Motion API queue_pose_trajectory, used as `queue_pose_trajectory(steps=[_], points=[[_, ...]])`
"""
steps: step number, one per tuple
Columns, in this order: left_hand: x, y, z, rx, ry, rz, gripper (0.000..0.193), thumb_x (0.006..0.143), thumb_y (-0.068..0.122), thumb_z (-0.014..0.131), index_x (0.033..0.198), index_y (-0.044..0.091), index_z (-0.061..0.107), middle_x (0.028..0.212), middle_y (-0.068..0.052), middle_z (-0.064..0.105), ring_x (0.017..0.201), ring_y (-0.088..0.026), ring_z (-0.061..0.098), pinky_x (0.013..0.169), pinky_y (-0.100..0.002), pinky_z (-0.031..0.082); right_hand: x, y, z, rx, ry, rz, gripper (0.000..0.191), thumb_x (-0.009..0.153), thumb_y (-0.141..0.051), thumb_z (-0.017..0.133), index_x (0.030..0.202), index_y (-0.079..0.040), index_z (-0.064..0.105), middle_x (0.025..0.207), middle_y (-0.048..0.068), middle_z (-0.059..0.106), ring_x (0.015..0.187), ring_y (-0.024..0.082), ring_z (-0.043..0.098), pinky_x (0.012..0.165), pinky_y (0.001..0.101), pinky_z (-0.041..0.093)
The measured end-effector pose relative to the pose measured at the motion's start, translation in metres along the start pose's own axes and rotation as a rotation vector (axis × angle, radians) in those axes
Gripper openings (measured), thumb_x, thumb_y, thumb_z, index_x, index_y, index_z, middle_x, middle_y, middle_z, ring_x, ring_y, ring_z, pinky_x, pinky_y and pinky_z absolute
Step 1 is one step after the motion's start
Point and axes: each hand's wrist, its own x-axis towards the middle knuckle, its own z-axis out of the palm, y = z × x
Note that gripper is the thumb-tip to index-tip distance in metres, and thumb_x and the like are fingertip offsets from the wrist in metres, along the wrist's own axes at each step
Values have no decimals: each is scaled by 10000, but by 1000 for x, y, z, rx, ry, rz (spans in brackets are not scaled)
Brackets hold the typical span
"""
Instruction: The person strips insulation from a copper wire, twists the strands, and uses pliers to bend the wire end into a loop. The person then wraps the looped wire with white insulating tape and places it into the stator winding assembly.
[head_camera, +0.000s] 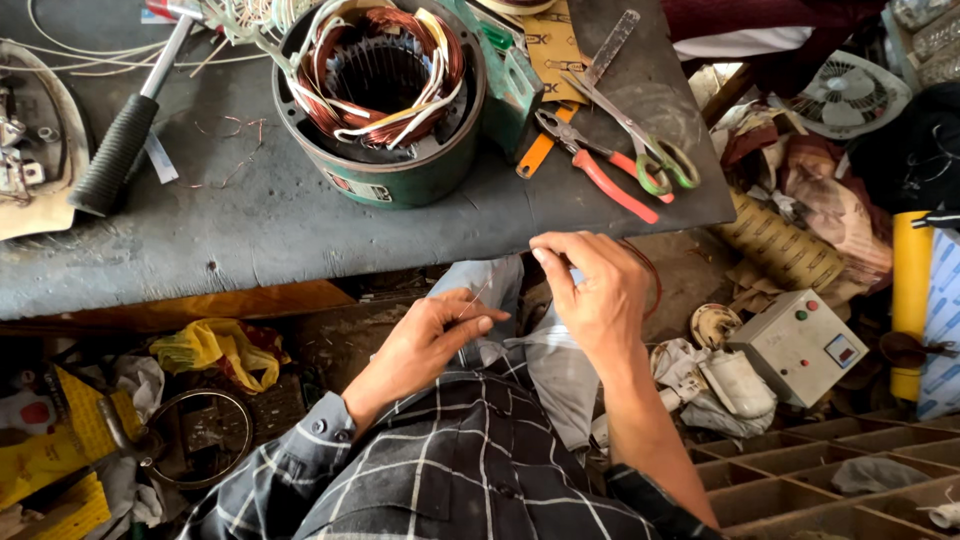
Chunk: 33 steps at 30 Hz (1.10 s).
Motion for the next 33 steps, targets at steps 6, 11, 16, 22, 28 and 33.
queue_pose_trajectory(steps=[6, 11, 16, 22, 28, 33], points=[[5, -1, 6, -502, -23, -240, 418, 1104, 316, 478, 1247, 12, 727, 751, -48, 612, 646, -84, 409, 589, -258, 354, 2, -3, -4, 72, 37, 51, 74, 935, -51, 756, 1006, -42, 737, 909, 70, 737, 739, 209, 675, 670, 325, 519], [11, 0, 13, -697, -104, -137, 364, 1120, 304, 410, 1216, 37, 637, 930, -67, 681, 824, -124, 558, 772, -271, 444, 5, -5, -1, 132, 62, 52, 82, 943, -38, 755, 1022, -41, 734, 939, 73, 748, 761, 200, 696, 670, 307, 531], [20, -3, 18, -827, 64, 31, 321, 1172, 268, 425, 1085, 28, 619, 1086, -105, 633, 1039, -200, 577, 956, -344, 440, -6, 1, 2, 243, 67, 107, 84, 969, -52, 740, 1048, -23, 738, 942, 75, 762, 780, 149, 707, 688, 287, 547], [35, -5, 20, -829, 260, 208, 303, 1157, 244, 443, 1037, 25, 615, 1260, -124, 576, 1137, -177, 521, 1095, -352, 398, -39, 6, 31, 928, -37, 494, 132, 993, -60, 703, 1112, -3, 712, 928, 57, 768, 767, 101, 672, 686, 256, 562], [45, -1, 32, -848, 312, 243, 273, 1164, 233, 422, 1033, 42, 567, 1285, -142, 566, 1168, -174, 483, 1128, -345, 370, -61, -1, 50, 1088, -151, 573, 109, 983, -16, 666, 1090, -2, 663, 1018, 31, 722, 796, 108, 705, 708, 273, 621], [44, 2, 41, -759, 310, 235, 277, 1166, 237, 389, 1039, 47, 547, 1300, -147, 578, 1154, -170, 477, 1100, -326, 377, -55, -13, 39, 804, -215, 465, 172, 931, 51, 712, 1101, 23, 722, 939, 64, 751, 841, 129, 754, 735, 264, 617]])
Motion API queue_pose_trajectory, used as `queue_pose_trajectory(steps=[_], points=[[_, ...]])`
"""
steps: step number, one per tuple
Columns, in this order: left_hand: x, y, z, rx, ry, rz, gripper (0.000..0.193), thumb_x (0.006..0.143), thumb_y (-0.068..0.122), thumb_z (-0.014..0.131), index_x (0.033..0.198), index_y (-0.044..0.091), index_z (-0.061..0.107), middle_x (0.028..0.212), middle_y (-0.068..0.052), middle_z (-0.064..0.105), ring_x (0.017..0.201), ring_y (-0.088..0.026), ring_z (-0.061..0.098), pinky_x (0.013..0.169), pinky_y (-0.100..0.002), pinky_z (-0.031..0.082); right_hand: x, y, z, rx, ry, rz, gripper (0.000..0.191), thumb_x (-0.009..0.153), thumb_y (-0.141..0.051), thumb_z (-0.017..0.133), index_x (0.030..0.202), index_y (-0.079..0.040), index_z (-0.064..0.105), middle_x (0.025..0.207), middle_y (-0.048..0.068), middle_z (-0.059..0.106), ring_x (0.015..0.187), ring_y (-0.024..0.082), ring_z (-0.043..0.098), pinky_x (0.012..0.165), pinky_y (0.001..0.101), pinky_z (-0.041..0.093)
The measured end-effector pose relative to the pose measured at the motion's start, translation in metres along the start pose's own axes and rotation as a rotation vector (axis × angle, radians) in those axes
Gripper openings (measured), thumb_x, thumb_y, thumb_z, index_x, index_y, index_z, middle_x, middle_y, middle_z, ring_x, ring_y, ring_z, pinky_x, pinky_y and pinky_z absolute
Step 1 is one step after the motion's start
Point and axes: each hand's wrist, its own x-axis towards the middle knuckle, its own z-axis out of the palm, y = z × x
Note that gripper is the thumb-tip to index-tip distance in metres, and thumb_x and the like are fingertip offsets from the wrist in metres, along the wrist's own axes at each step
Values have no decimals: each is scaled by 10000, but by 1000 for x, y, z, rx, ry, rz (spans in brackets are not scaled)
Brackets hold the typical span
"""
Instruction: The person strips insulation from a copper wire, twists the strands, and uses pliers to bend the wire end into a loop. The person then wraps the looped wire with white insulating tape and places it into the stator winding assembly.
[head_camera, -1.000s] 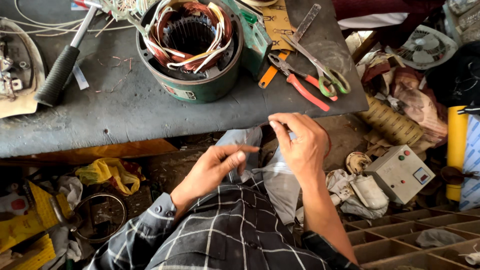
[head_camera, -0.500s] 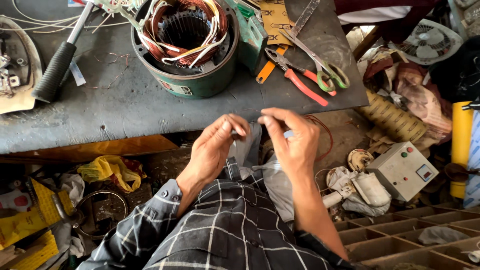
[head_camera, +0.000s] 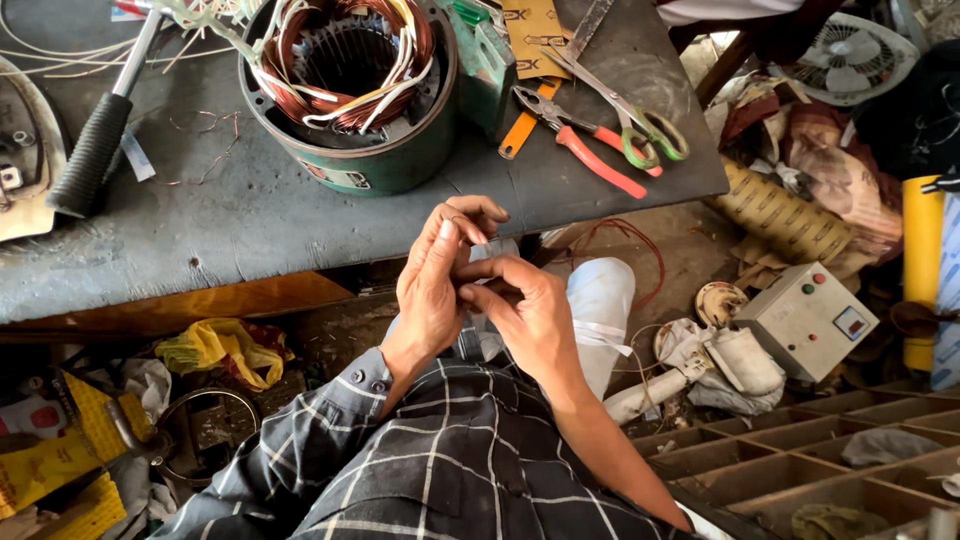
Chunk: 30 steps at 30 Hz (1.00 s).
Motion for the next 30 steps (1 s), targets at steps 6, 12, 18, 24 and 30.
queue_pose_trajectory(steps=[6, 12, 18, 24, 30], points=[[-1, -3, 4, -25, 14, -24, 268, 1159, 249, 397, 1058, 48, 543, 1298, -142, 580, 1149, -167, 488, 1084, -322, 400, 1, -16, -1, -87, 18, -81, 288, 860, 47, 760, 1136, 19, 682, 961, 67, 778, 867, 131, 779, 781, 260, 618], [-6, -1, -2, -171, 51, -147, 252, 1119, 231, 426, 1013, 42, 555, 1245, -101, 571, 1061, -147, 531, 1002, -324, 451, 0, -5, 0, -23, -24, 2, 297, 836, 62, 746, 1115, 10, 655, 924, 52, 745, 841, 104, 730, 768, 254, 609], [-9, 15, -24, -77, 2, -173, 254, 1118, 195, 564, 1095, -22, 694, 993, -94, 670, 991, -163, 621, 977, -330, 485, -1, -4, -15, 6, 80, 31, 460, 819, 67, 703, 1254, -55, 616, 894, 0, 663, 797, 56, 642, 695, 215, 535], [-12, 26, -31, -6, 68, -253, 229, 1039, 135, 641, 1160, -36, 734, 993, -118, 756, 898, -175, 695, 810, -306, 547, 2, -17, -29, -385, 39, -173, 258, 846, 47, 717, 1088, -30, 763, 901, 40, 669, 798, 118, 677, 697, 252, 541], [-14, 27, -33, -46, 76, -309, 212, 1028, 134, 635, 1105, -39, 732, 959, -118, 754, 851, -173, 718, 782, -300, 587, 6, -7, -19, -443, 17, -216, 154, 891, -93, 784, 1026, -25, 753, 796, 28, 647, 706, 116, 613, 635, 268, 479]])
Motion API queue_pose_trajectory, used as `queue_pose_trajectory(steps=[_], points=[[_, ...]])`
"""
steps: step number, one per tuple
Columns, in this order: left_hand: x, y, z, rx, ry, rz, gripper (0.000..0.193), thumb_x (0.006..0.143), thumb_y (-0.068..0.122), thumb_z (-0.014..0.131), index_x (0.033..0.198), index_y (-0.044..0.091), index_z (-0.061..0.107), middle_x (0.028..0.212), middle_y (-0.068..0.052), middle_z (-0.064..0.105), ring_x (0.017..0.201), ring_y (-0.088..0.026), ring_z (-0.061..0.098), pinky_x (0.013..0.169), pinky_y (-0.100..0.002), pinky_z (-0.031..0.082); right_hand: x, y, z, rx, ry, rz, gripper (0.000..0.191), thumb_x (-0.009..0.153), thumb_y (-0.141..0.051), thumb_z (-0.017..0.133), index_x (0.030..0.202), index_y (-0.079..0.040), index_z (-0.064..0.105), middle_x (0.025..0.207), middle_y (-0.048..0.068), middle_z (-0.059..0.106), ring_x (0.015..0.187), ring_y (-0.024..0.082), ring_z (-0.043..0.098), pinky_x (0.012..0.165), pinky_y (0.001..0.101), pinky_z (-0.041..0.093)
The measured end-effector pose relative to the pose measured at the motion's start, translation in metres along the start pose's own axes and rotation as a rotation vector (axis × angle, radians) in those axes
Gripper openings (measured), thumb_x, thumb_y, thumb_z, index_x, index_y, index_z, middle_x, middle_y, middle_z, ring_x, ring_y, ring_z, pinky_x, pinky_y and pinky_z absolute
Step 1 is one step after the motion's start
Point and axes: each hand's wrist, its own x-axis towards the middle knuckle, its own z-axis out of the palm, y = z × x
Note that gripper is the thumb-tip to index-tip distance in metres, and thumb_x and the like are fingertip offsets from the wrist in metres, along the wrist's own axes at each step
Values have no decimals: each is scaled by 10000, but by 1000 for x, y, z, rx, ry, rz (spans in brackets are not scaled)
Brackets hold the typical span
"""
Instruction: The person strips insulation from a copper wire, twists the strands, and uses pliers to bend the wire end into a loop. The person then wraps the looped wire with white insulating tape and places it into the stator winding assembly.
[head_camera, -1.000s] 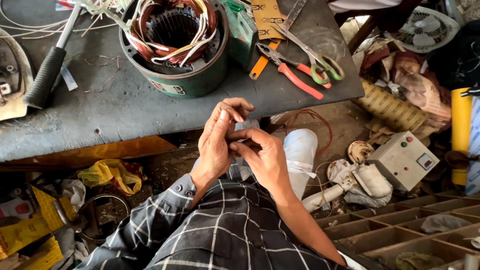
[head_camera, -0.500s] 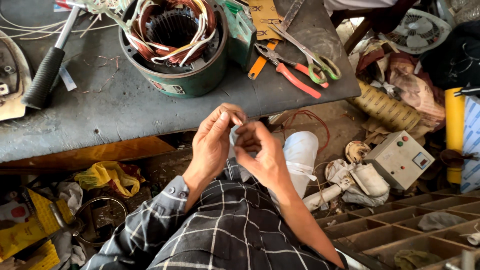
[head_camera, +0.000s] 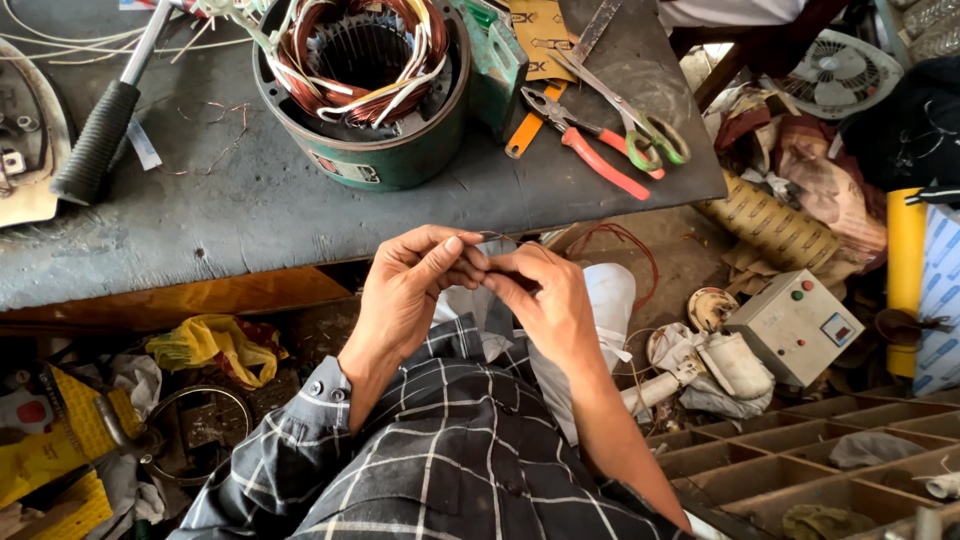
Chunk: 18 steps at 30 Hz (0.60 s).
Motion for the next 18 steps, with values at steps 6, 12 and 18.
queue_pose_trajectory(steps=[6, 12, 18], points=[[-7, 0, -6, -72, -19, -82, 174, 1024, 92, 673, 1079, -60, 736, 818, -66, 687, 744, -132, 608, 680, -282, 499, -6, 32, 11, 622, -286, 386, 140, 956, -157, 707, 988, -23, 734, 772, -21, 638, 669, 63, 557, 605, 228, 452], [-8, 10, -1, -162, 6, -119, 390, 961, 57, 682, 1344, -5, 641, 717, 20, 522, 653, -96, 454, 613, -259, 378, -13, 45, 8, 845, -254, 428, 165, 958, -181, 723, 978, -17, 709, 842, -12, 671, 748, 66, 560, 675, 236, 457], [-9, 13, 10, -180, -49, -165, 620, 941, 32, 662, 1527, 27, 459, 690, 49, 412, 631, -84, 364, 607, -250, 327, -7, 19, -12, 42, -151, 5, 148, 893, -173, 756, 956, -43, 730, 830, 34, 677, 791, 152, 661, 707, 290, 505]])
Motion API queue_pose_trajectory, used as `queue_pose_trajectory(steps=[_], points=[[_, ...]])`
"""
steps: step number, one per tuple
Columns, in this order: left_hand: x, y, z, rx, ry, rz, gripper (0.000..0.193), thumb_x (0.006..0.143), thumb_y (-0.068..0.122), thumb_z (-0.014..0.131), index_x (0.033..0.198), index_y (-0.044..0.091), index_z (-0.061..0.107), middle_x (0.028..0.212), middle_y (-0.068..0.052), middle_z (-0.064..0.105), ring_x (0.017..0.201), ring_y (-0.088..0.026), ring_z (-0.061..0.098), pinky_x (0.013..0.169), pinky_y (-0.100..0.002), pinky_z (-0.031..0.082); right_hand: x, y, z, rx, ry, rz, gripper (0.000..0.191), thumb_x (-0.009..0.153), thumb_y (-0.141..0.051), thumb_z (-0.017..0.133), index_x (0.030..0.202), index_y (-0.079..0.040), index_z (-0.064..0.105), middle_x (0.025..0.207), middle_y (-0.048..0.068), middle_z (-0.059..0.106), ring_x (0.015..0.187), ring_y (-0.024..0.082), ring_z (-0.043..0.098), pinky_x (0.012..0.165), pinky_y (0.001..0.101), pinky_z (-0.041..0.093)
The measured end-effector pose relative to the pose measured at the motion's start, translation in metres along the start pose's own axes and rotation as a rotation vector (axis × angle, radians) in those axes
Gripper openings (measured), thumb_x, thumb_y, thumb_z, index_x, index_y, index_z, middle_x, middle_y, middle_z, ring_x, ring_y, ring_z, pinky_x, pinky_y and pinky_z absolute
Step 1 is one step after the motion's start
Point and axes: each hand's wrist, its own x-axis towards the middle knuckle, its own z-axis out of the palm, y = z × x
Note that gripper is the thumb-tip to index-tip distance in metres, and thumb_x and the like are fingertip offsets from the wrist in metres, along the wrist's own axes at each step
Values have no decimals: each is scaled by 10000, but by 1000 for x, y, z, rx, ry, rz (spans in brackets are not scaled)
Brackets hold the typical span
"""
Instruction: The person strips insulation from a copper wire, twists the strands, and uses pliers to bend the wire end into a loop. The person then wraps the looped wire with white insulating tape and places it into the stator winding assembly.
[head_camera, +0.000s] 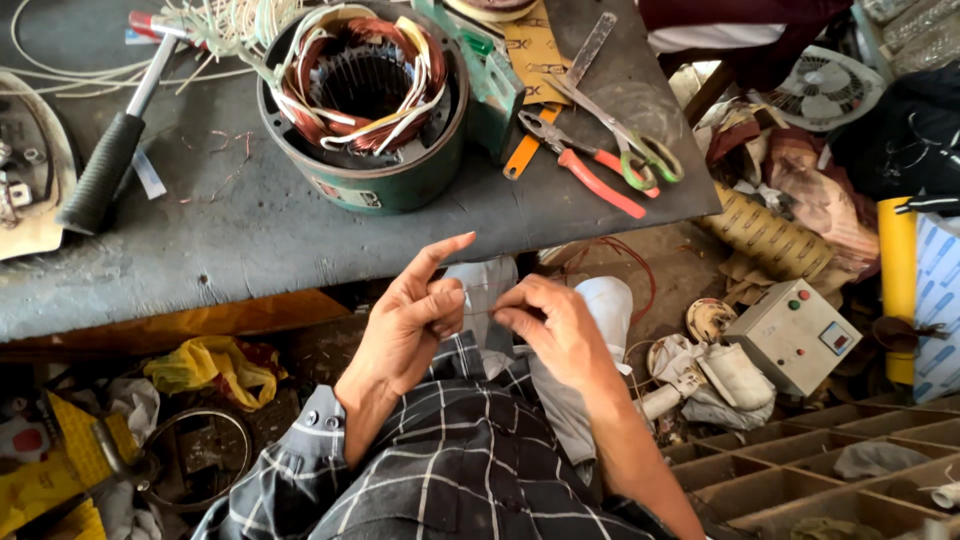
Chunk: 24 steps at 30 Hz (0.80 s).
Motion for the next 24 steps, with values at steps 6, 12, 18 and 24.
queue_pose_trajectory(steps=[6, 12, 18, 24], points=[[-2, 4, 1, -71, 27, -7, 652, 943, 55, 644, 1557, 31, 426, 681, 43, 394, 627, -87, 356, 614, -265, 329, -1, -33, -14, -56, 38, 82, 107, 823, -104, 776, 920, -61, 758, 810, 54, 704, 768, 193, 709, 682, 305, 511], [3, 5, 3, 24, 49, -57, 649, 901, 53, 608, 1529, 38, 448, 658, 39, 394, 588, -89, 353, 560, -260, 304, -17, -40, 3, -352, 419, -213, 153, 764, -89, 817, 894, -102, 737, 952, 61, 659, 867, 246, 665, 761, 356, 531], [14, -5, -17, 102, -86, -83, 712, 888, 64, 635, 1561, 79, 403, 644, 34, 411, 557, -89, 357, 539, -261, 299, -11, -5, -1, -218, 418, -316, 198, 735, -48, 851, 901, -91, 752, 1160, 142, 706, 921, 236, 733, 753, 321, 604], [26, -12, -52, 240, -282, -148, 818, 919, 66, 652, 1632, 148, 259, 622, 26, 437, 507, -75, 347, 496, -257, 267, -3, 30, 2, -165, 306, -459, 185, 790, -45, 893, 907, -65, 750, 949, 70, 799, 803, 188, 794, 657, 271, 618]])
